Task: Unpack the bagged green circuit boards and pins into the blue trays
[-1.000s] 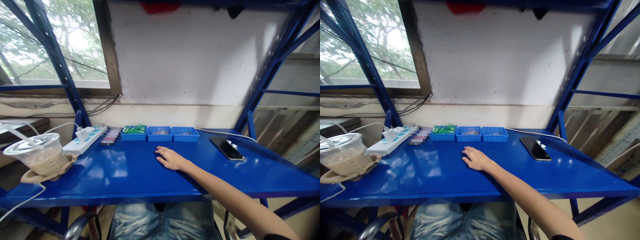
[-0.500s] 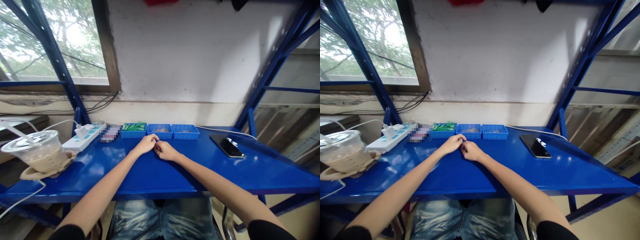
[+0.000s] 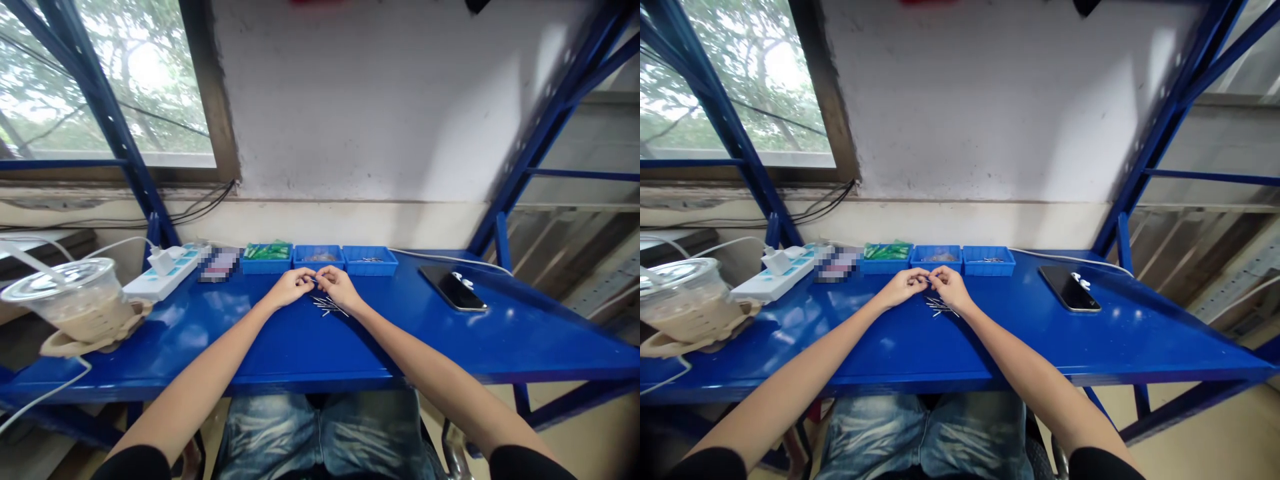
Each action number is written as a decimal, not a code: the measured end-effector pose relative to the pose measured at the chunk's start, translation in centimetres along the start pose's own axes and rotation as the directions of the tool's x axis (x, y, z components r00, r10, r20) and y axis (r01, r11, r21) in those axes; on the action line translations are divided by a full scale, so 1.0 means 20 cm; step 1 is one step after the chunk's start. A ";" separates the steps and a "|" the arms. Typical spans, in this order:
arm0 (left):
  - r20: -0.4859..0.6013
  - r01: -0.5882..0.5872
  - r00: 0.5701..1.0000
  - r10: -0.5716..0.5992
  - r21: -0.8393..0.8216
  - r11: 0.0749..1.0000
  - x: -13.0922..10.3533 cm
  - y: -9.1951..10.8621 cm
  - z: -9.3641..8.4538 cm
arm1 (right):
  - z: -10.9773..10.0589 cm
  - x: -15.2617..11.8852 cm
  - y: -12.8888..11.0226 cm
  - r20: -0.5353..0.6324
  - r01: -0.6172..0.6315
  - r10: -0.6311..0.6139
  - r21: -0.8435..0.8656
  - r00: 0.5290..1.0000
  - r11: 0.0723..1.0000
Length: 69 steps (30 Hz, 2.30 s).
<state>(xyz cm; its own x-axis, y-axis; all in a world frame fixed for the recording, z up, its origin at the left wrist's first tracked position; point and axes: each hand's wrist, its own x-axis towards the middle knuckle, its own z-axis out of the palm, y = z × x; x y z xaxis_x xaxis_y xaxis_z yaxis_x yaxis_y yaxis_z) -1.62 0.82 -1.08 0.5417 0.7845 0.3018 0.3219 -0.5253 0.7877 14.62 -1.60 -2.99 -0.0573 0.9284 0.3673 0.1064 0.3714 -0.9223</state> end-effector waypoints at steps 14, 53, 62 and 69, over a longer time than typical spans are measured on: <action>-0.135 -0.112 0.979 0.154 0.278 0.954 -0.01 0.04 0.01 | -0.01 -0.01 -0.02 -0.041 0.060 -0.066 -0.145 0.997 0.988; 0.270 -0.190 0.961 0.055 0.504 0.843 -0.03 0.06 -0.04 | -0.33 0.02 -0.15 -0.213 -0.106 -0.135 -0.829 0.968 0.550; 0.017 -0.038 0.999 0.034 0.435 0.900 0.00 0.06 -0.05 | -0.09 -0.06 -0.18 0.206 0.320 -0.264 -0.783 0.942 0.533; -0.053 -0.021 0.998 0.041 0.335 0.942 0.00 0.04 -0.02 | -0.10 -0.07 -0.20 0.232 0.318 -0.228 -0.806 0.946 0.498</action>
<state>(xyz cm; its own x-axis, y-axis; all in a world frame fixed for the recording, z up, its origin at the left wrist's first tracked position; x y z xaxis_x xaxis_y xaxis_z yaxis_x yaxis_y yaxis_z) -1.67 0.59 -0.09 0.5121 0.7788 0.3622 0.5517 -0.6214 0.5562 16.21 -4.32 0.37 -0.3088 0.7898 0.5300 0.8353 0.4917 -0.2460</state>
